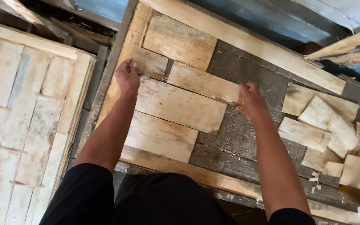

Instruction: Fitting and trimming thin wood veneers onto a wooden frame using a utility knife.

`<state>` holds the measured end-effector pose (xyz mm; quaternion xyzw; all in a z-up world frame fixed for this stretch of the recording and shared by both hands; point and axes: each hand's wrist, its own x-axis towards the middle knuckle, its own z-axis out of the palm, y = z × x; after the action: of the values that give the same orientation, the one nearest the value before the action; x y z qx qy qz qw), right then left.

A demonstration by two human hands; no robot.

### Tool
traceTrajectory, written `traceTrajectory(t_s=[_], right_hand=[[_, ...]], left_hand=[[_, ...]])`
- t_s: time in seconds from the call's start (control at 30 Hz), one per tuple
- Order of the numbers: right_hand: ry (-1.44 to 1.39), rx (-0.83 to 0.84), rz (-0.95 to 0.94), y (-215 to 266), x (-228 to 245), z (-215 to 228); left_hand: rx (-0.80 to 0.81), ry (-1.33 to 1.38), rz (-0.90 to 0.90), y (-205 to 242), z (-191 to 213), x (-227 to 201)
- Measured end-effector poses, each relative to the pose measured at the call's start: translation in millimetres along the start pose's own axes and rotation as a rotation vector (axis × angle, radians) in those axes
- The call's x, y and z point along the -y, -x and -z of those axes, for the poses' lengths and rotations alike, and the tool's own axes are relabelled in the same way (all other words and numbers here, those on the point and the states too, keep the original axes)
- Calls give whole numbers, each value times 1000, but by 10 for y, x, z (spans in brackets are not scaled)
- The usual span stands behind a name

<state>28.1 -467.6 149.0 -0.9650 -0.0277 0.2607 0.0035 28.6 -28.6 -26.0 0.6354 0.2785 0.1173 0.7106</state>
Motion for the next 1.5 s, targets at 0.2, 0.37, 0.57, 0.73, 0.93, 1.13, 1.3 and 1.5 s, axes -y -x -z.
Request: traceTrajectory(t_s=[0.2, 0.37, 0.57, 0.73, 0.93, 1.13, 1.3, 1.5], right_hand=[[32, -38, 59, -65, -145, -148], [21, -49, 71, -87, -163, -139], [-179, -280, 85, -153, -255, -272], [-359, -464, 118, -281, 396, -556], [-494, -383, 322, -317, 1699, -547], [-372, -390, 423, -487, 2300, -449], [-260, -304, 471, -646, 2486, -311], [-178, -272, 470, -692, 2560, -274]], left_hand=[[16, -238, -55, 118, 20, -354], [-26, -505, -176, 104, 53, -408], [-72, -571, -391, 62, 149, -233], [-53, -623, -466, 60, 177, -261], [-31, -694, -426, 106, 195, -362], [39, -590, -357, -21, 260, -296], [115, -455, -192, -15, 267, -401], [103, -565, -310, -1, 249, -476]])
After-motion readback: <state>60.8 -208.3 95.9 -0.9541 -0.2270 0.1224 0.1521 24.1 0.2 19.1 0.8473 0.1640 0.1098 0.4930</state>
